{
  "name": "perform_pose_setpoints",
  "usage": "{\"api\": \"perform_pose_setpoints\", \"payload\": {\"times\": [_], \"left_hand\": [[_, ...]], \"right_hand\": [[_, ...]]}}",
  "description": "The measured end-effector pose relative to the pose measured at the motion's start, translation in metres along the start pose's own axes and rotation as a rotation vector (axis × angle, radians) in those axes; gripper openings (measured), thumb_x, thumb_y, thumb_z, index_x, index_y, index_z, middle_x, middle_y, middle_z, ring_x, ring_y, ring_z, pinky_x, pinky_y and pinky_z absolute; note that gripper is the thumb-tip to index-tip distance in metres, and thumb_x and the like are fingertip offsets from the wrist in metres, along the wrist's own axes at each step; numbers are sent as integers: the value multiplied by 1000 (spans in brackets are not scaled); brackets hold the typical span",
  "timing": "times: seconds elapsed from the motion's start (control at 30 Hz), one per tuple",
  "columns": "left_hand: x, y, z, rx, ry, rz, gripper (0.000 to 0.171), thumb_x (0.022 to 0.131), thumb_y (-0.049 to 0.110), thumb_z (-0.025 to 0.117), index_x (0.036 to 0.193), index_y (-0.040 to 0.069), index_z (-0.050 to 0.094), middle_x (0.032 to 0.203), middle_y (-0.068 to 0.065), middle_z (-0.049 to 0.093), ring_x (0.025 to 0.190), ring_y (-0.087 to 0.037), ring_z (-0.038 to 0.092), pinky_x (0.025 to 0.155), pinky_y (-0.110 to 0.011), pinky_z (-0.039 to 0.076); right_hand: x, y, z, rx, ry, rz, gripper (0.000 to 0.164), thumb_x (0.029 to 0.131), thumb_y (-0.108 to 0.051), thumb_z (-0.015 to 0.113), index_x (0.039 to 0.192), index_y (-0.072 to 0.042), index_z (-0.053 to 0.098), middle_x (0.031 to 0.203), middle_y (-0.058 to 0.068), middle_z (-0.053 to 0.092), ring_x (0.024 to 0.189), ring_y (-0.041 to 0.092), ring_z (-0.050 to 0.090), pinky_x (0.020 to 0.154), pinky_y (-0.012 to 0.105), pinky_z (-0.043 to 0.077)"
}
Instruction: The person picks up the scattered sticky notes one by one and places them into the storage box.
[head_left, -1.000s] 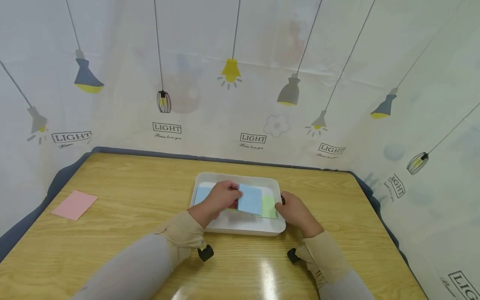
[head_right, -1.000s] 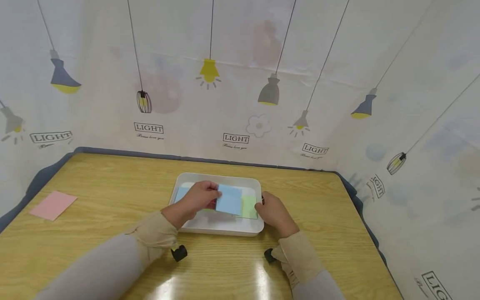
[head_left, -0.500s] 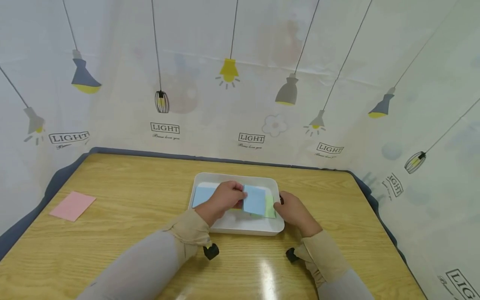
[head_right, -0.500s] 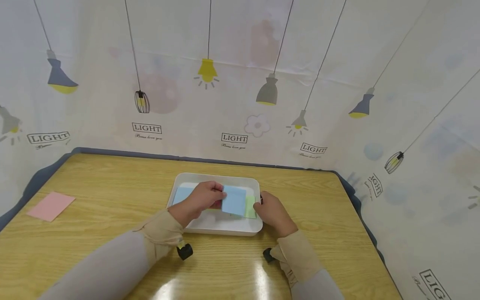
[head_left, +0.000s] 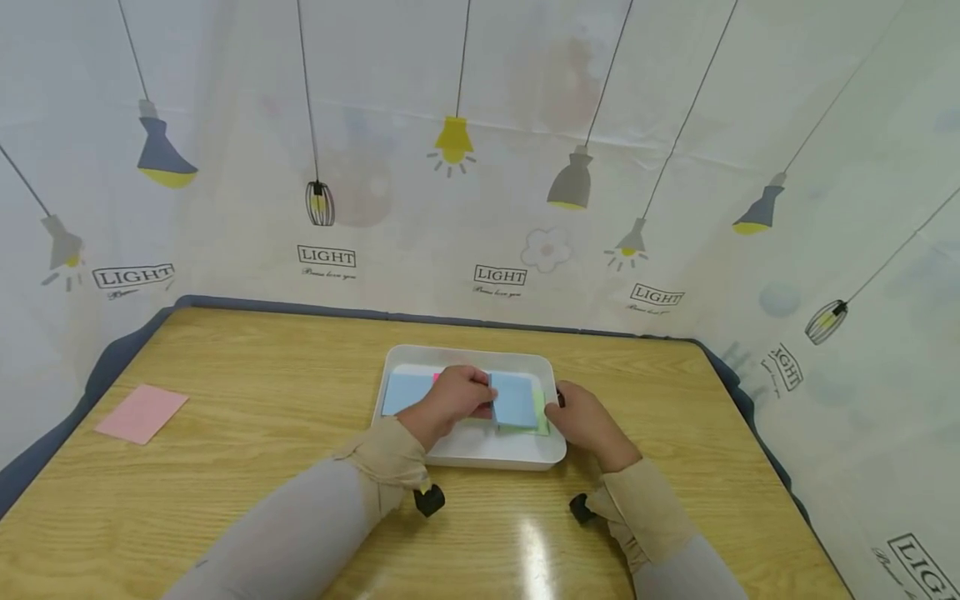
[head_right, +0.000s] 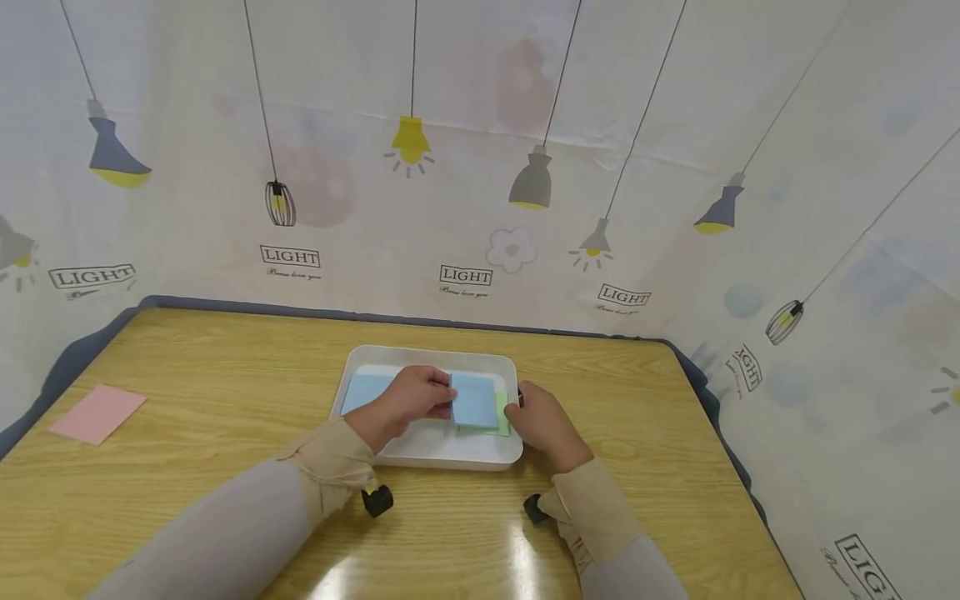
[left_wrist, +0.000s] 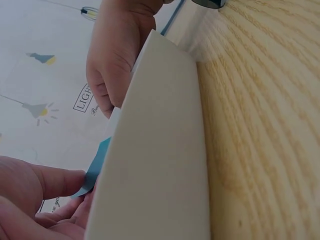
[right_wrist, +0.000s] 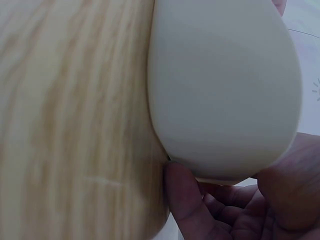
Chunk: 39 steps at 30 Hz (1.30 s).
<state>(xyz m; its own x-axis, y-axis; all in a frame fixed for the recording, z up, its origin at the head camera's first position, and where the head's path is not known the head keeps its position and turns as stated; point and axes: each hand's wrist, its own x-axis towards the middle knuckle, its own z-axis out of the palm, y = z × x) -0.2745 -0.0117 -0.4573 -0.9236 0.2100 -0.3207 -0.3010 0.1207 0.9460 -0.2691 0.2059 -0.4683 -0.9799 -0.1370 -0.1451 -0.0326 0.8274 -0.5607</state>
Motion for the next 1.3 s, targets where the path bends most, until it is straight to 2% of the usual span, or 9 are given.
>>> {"api": "perform_pose_setpoints", "payload": {"times": [0.2, 0.57, 0.8, 0.97, 1.17, 1.3], "left_hand": [[2, 1, 2, 60, 10, 16, 28, 86, 8, 62, 110, -3, 55, 100, -18, 61, 75, -20, 63, 68, -31, 57], [5, 2, 10, 192, 32, 32, 33, 84, 14, 66, 111, -2, 57, 94, -14, 66, 66, -16, 64, 63, -30, 56], [8, 1, 15, 362, 58, 112, 32, 82, 14, 66, 109, -2, 62, 88, -11, 70, 64, -11, 63, 67, -28, 53], [7, 1, 15, 424, 71, 149, 31, 82, 17, 66, 107, -1, 64, 83, -9, 70, 65, -9, 62, 70, -29, 52], [2, 1, 15, 565, 104, 186, 32, 85, 25, 63, 108, 3, 66, 98, -7, 69, 85, -14, 58, 82, -37, 51], [2, 0, 15, 603, 104, 209, 33, 86, 27, 61, 109, 4, 66, 105, -8, 68, 91, -16, 56, 85, -39, 50]], "right_hand": [[0, -2, 0, 24, -11, 28, 37, 92, -21, 48, 125, -5, 52, 119, 11, 59, 95, 21, 51, 89, 45, 47], [1, 2, 0, 11, -4, 23, 34, 92, -21, 48, 122, -6, 54, 116, 10, 60, 93, 20, 52, 87, 45, 48], [1, 1, 1, 27, -15, 25, 35, 92, -21, 50, 123, -7, 53, 117, 10, 60, 95, 19, 53, 87, 45, 49], [0, -1, 0, 31, -10, 16, 38, 91, -20, 50, 126, -6, 52, 120, 11, 59, 98, 20, 53, 90, 47, 48], [0, -2, -1, 29, -8, 14, 38, 91, -19, 50, 126, -5, 52, 120, 12, 60, 98, 21, 53, 90, 47, 48], [0, -1, -1, 24, 0, 12, 38, 90, -20, 50, 125, -5, 53, 119, 12, 60, 97, 20, 53, 89, 47, 48]]}}
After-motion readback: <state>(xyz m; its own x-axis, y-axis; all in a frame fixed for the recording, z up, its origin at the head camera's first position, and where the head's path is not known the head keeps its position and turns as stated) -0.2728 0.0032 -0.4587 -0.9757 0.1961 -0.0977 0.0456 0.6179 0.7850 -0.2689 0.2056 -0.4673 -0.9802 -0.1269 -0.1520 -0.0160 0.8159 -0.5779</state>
